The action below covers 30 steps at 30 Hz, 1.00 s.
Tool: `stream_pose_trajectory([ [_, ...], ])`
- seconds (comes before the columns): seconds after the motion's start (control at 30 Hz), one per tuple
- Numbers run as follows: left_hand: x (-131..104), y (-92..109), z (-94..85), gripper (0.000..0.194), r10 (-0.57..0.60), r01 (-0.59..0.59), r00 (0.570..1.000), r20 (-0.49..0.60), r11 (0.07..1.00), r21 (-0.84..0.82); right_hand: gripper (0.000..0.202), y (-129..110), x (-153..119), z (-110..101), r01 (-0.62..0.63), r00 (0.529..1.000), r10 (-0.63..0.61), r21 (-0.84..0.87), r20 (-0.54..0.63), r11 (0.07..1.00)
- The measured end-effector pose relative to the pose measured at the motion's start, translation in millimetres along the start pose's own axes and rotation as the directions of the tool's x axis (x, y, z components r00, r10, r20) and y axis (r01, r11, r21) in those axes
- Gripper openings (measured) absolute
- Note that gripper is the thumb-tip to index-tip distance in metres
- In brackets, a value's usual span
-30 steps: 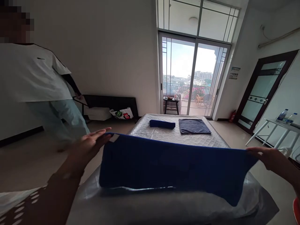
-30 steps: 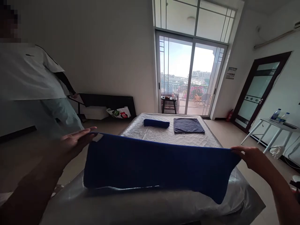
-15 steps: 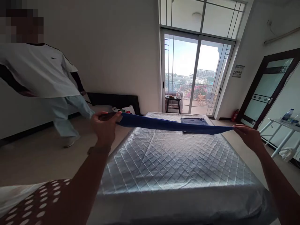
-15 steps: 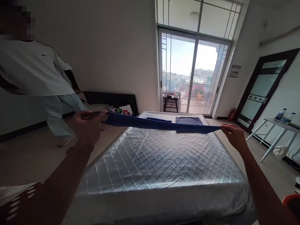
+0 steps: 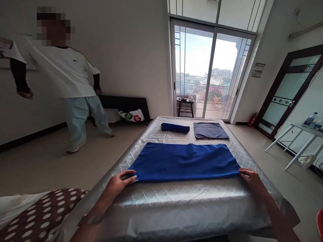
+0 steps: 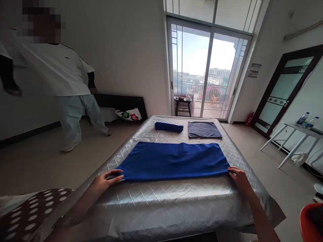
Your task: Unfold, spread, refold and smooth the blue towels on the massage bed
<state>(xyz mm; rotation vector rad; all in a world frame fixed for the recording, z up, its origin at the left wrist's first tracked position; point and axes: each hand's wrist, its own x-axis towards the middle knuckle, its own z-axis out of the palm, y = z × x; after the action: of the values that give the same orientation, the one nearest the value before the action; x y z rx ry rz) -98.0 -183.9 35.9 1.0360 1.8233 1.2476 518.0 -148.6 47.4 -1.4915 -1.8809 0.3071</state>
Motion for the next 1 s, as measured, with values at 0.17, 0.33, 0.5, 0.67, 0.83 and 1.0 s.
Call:
stream_pose_trajectory([
  [0.17,-13.0,-1.2,-8.0,0.043,-0.057,0.048,0.996,0.067,0.990,0.132,0.028,4.9,-9.5,-1.0,-0.042,0.998,0.041,0.011,0.049,0.999],
  [0.33,-30.2,-0.3,-15.2,0.059,-0.155,0.141,0.981,0.118,0.982,0.124,0.032,6.9,-18.5,-1.9,-0.086,0.990,0.089,-0.026,0.110,0.996],
  [0.5,-41.5,-1.4,-25.0,0.057,-0.113,0.094,0.990,0.088,0.977,0.192,0.033,3.0,-23.2,-10.2,-0.069,0.979,0.086,-0.095,0.184,0.993],
  [0.67,-43.0,-14.0,-25.7,0.046,-0.031,0.046,0.999,-0.037,0.849,0.526,0.037,-8.8,-23.7,-26.5,-0.077,0.931,0.139,-0.190,0.338,0.979],
  [0.83,-25.1,-21.7,-31.5,0.041,0.103,-0.022,0.993,-0.059,0.647,0.762,0.040,-31.3,-5.1,-27.8,-0.065,0.912,0.175,-0.290,0.370,0.955],
  [1.0,25.0,6.7,-6.3,0.043,0.364,-0.272,0.928,0.078,0.520,0.810,0.038,-64.2,55.3,29.9,0.049,0.966,0.016,-0.244,0.259,0.968],
])
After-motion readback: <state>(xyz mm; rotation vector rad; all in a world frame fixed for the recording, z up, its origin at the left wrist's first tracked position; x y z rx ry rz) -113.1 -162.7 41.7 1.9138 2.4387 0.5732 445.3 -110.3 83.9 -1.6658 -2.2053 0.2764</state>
